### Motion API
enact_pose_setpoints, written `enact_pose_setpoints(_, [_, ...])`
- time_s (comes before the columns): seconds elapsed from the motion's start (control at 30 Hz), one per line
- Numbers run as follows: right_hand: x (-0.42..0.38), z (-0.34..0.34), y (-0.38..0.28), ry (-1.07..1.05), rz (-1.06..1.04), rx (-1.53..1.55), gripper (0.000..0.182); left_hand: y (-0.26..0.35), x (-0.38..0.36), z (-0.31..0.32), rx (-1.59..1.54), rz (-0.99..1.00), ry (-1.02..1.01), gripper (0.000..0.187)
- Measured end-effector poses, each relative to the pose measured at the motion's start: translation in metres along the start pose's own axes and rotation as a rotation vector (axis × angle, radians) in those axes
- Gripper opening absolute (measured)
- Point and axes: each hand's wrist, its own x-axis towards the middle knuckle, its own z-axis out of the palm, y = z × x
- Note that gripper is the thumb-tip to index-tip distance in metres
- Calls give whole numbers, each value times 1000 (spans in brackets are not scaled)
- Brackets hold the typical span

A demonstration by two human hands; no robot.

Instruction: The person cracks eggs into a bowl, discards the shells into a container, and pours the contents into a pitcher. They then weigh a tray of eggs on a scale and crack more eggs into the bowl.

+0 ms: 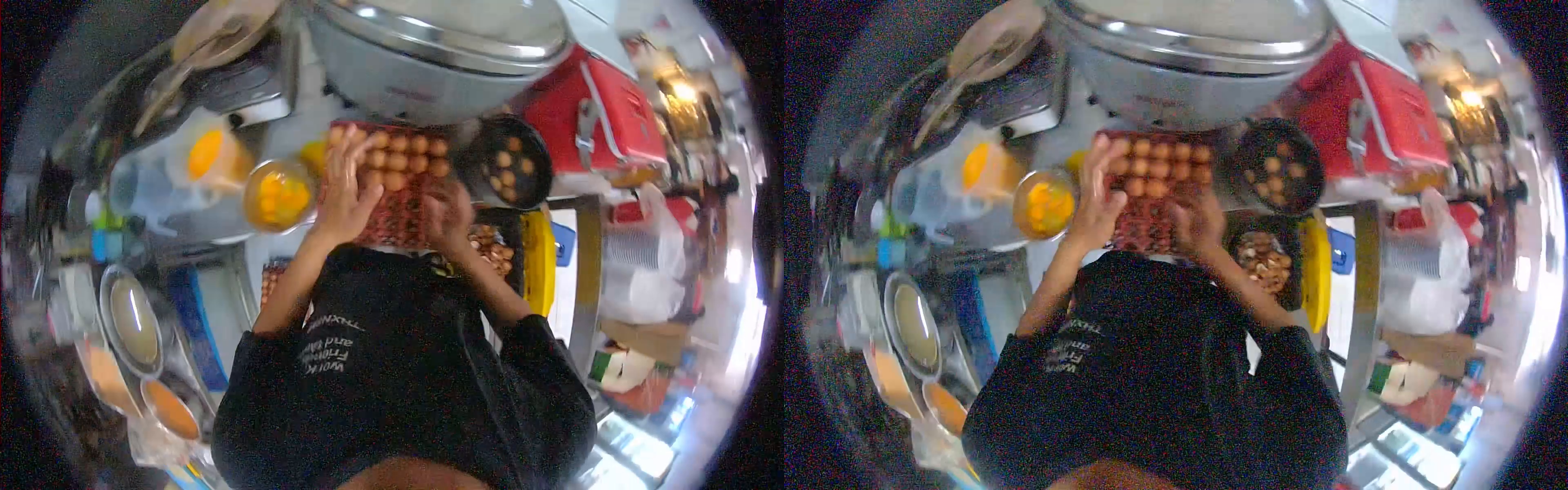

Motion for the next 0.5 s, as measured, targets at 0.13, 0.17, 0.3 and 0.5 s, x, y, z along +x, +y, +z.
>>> enact_pose_setpoints(0.13, [-134,-128,82,-295,277,-460,50,18,28,68,23,-21,-484,48])
enact_pose_setpoints(0.17, [-161,-146,80,-425,512,-553,61,24,34,90,19,-54,-609,44])
enact_pose_setpoints(0.3, [-303,-198,73,-562,960,-613,88,-18,65,222,15,113,-573,38])
enact_pose_setpoints(0.5, [-353,-210,54,-668,1458,-420,94,7,144,286,768,-492,-889,34])
